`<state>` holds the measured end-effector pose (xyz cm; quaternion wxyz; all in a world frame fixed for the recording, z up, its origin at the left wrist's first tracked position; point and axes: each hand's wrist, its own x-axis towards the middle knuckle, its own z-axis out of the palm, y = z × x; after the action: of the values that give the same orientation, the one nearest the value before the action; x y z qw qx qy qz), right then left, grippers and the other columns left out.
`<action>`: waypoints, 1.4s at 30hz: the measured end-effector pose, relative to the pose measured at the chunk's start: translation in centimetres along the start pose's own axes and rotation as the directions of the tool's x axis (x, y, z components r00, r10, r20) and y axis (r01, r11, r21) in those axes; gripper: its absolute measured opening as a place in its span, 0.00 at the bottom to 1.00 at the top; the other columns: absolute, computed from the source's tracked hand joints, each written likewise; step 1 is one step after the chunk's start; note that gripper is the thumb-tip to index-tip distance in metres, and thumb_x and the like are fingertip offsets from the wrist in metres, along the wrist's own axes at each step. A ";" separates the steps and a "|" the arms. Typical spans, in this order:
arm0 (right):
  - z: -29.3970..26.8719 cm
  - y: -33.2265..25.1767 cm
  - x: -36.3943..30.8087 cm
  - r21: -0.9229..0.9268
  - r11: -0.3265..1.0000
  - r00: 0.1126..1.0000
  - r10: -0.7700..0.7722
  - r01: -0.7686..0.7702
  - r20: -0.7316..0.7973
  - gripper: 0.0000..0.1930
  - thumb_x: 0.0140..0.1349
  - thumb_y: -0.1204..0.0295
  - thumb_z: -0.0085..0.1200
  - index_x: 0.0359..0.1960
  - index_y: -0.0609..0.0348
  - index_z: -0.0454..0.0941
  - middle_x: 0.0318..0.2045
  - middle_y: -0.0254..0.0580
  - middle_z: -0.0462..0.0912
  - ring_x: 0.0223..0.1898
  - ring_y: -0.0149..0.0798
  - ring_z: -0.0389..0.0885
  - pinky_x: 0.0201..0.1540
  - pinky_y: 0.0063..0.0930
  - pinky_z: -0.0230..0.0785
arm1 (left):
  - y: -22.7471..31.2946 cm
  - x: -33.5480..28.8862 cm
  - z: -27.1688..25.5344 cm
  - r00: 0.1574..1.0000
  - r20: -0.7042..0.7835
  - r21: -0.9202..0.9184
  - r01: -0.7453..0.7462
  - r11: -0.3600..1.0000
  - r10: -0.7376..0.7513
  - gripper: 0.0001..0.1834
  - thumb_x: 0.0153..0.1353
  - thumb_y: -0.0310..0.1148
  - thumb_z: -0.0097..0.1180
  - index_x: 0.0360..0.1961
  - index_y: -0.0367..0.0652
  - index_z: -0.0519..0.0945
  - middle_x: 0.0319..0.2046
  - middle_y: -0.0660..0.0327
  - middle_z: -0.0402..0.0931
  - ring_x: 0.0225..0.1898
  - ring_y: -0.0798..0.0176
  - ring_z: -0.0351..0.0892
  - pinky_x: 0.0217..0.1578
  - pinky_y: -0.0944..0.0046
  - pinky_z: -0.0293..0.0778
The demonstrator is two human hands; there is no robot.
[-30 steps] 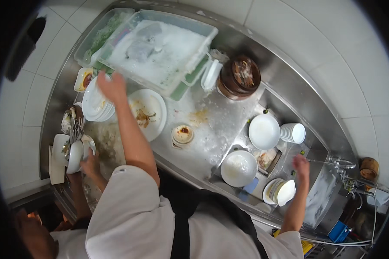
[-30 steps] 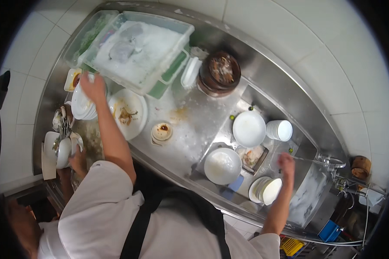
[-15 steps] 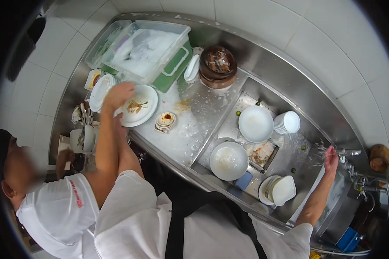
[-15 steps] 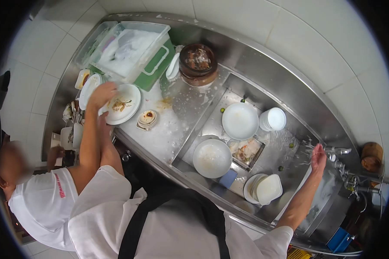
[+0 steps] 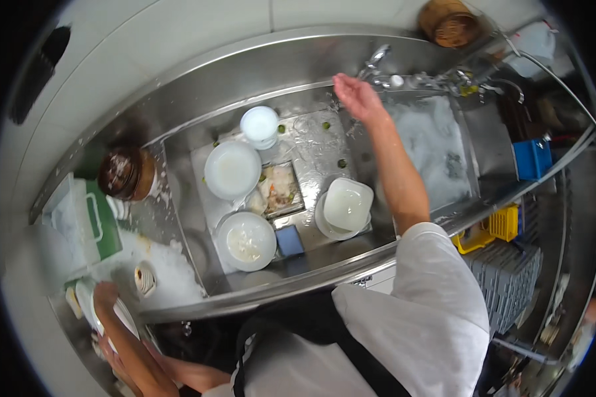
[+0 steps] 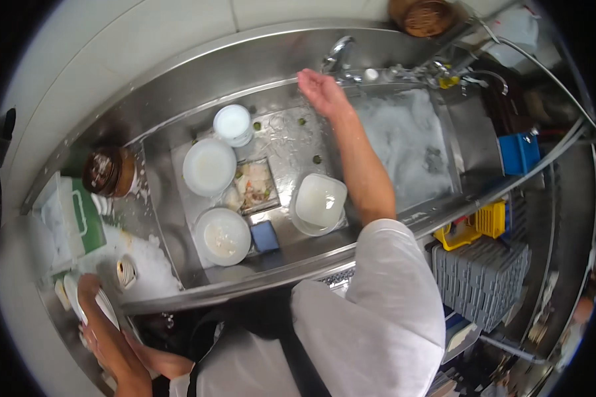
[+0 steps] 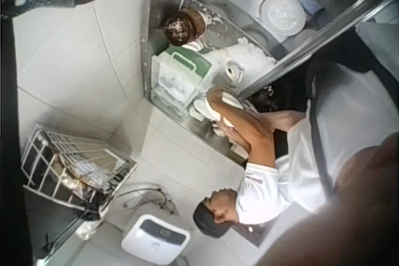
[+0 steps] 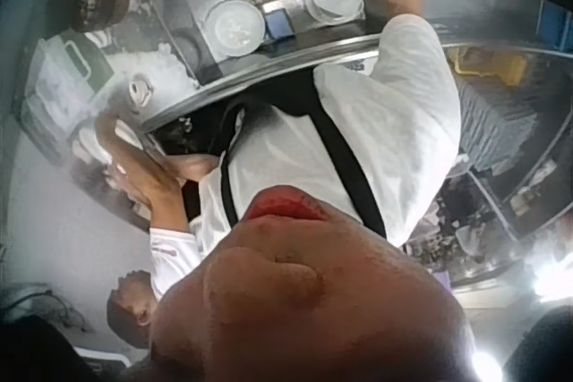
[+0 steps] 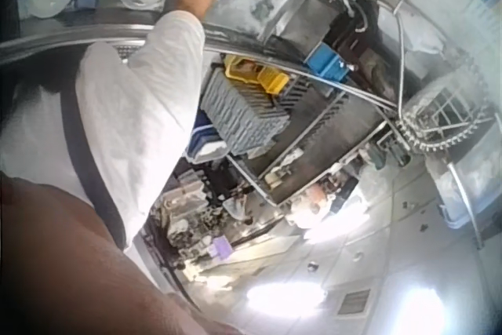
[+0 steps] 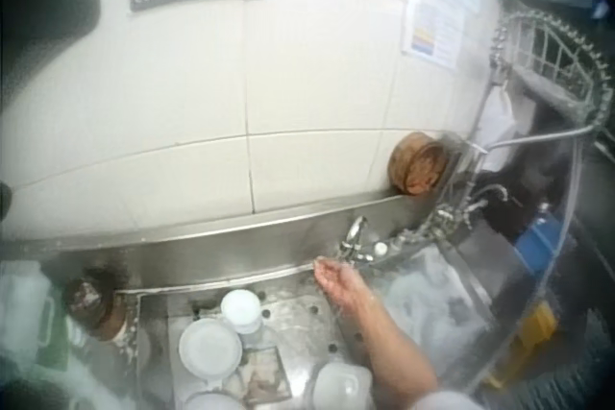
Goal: The person takes dirty dishes from a service window, scrapes food scraps into a bin, and places the items into a soapy sink to be washed. The person handles bowls, plates, and utensils, clearing them from the pass-through before starting to scrub them by hand in the water.
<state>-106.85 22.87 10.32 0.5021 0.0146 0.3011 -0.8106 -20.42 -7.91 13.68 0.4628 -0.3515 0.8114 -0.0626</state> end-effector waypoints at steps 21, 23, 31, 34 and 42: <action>-1.4 1.8 -1.5 -0.446 0.872 0.979 0.175 -0.203 -0.103 0.16 0.65 0.77 0.46 0.53 0.71 0.68 0.44 0.50 0.79 0.47 0.40 0.80 0.49 0.27 0.77 | 0.9 -13.6 19.7 0.258 0.013 0.280 -0.929 -0.244 -0.966 0.29 0.66 0.47 0.39 0.62 0.39 0.62 0.60 0.52 0.66 0.61 0.49 0.64 0.60 0.45 0.63; -1.3 1.9 -1.1 -0.473 0.860 0.981 0.151 -0.190 -0.118 0.16 0.65 0.78 0.45 0.54 0.70 0.67 0.47 0.52 0.78 0.48 0.40 0.80 0.51 0.29 0.76 | 2.5 -13.1 18.8 0.376 0.317 0.253 -0.918 -0.305 -0.871 0.28 0.66 0.46 0.40 0.61 0.40 0.64 0.60 0.53 0.65 0.62 0.48 0.63 0.61 0.43 0.61; -3.0 1.8 -1.4 -0.447 0.869 0.974 0.149 -0.210 -0.169 0.14 0.65 0.78 0.46 0.51 0.70 0.70 0.45 0.52 0.79 0.46 0.40 0.81 0.48 0.28 0.78 | 5.8 -12.2 19.2 0.570 0.114 0.363 -0.786 -0.500 -0.814 0.31 0.60 0.50 0.45 0.60 0.43 0.65 0.60 0.50 0.63 0.61 0.44 0.61 0.61 0.41 0.58; -2.5 1.2 -2.6 -0.464 0.862 0.968 0.109 -0.204 -0.224 0.13 0.64 0.79 0.47 0.50 0.70 0.71 0.45 0.52 0.79 0.45 0.40 0.81 0.47 0.28 0.79 | 5.3 -8.5 19.8 0.635 0.126 0.430 -0.727 -0.535 -0.762 0.38 0.54 0.58 0.45 0.63 0.48 0.60 0.62 0.45 0.56 0.62 0.40 0.55 0.60 0.38 0.53; -3.9 4.0 -3.9 -0.514 0.826 0.948 0.073 -0.232 -0.310 0.13 0.67 0.75 0.44 0.50 0.68 0.72 0.42 0.48 0.81 0.43 0.39 0.81 0.44 0.27 0.79 | -9.1 -2.2 18.0 0.706 -0.673 0.529 0.253 -0.810 -0.220 0.56 0.42 0.75 0.45 0.69 0.59 0.49 0.65 0.31 0.44 0.64 0.29 0.45 0.60 0.35 0.44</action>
<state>-102.70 26.69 6.48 0.5019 0.0090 0.5837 -0.6382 -0.77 -9.28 9.00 0.4169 -0.0158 0.0650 -0.9065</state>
